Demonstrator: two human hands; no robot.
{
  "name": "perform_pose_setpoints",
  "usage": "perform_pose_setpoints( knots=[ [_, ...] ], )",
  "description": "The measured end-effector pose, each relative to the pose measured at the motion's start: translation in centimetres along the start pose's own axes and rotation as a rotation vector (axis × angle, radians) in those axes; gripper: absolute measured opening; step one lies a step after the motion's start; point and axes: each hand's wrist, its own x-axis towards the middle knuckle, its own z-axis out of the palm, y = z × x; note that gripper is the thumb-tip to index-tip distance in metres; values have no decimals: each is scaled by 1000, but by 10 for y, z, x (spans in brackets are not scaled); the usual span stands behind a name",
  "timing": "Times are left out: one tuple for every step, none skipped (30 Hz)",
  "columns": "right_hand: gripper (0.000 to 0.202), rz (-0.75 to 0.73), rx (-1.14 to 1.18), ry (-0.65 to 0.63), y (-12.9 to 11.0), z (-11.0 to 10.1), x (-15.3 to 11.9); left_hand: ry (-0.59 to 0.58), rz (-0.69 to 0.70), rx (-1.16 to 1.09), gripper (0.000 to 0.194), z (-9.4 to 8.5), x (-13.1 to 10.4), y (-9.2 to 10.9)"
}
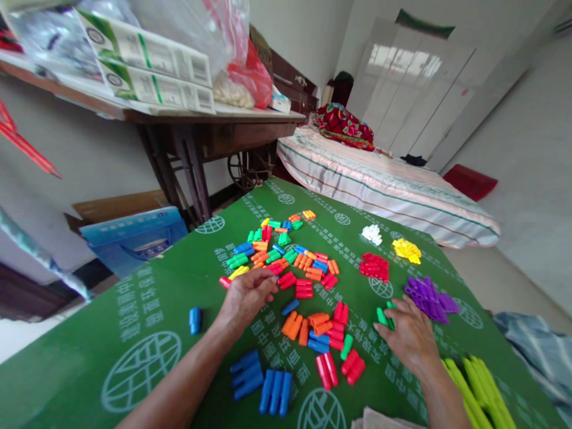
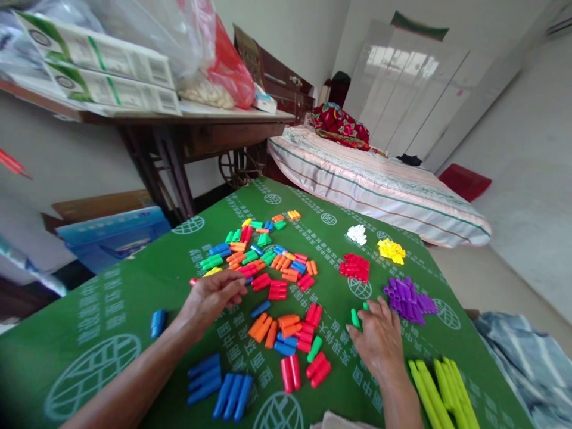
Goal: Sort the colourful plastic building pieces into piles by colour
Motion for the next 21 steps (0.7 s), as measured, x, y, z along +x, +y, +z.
perform_pose_setpoints(
  knots=[
    [27,1,-6,13,1,1,-1,20,2,-14,30,-1,0,1],
    [28,2,-8,34,1,1,-1,42,4,-29,30,-3,0,2],
    [30,-1,0,63,1,0,-1,63,7,-45,30,-4,1,3],
    [31,-9,21,94,0,-1,-1,82,11,-61,30,-6,1,4],
    [32,-25,60,125,-3,-3,0,101,15,-74,30,-8,2,4],
    [33,-50,118,149,-7,-6,1,119,21,-84,30,-10,3,4],
    [33,-80,194,164,-13,-10,3,134,25,-89,30,-11,4,4],
    [34,-110,282,165,-21,-14,6,148,29,-93,29,-12,5,4],
    [33,-138,380,153,-30,-18,9,163,30,-96,29,-13,6,3],
    [32,-163,483,128,-40,-23,12,178,29,-99,30,-14,6,3],
    [31,-180,584,99,-50,-26,16,192,27,-101,30,-14,7,2],
    [30,-192,678,69,-60,-29,20,208,26,-100,31,-15,7,2],
    [29,-199,759,44,-69,-31,23,224,26,-98,30,-15,8,1],
    [29,-202,828,26,-76,-31,26,237,28,-93,30,-15,8,1],
    [28,-200,887,21,-83,-29,29,247,30,-83,30,-15,9,0],
    [28,-193,940,27,-87,-26,32,256,34,-71,29,-15,9,0],
    [27,-185,992,40,-91,-22,33,264,36,-58,29,-15,9,0],
    [27,-174,1047,52,-93,-16,34,270,38,-43,30,-15,10,-1],
    [27,-158,1104,63,-94,-10,35,275,41,-28,31,-15,10,-2],
    [27,-139,1162,70,-95,-4,35,278,50,-12,32,-16,11,-3],
    [28,-120,1218,70,-95,2,35,278,65,4,33,-16,12,-5]
  ],
)
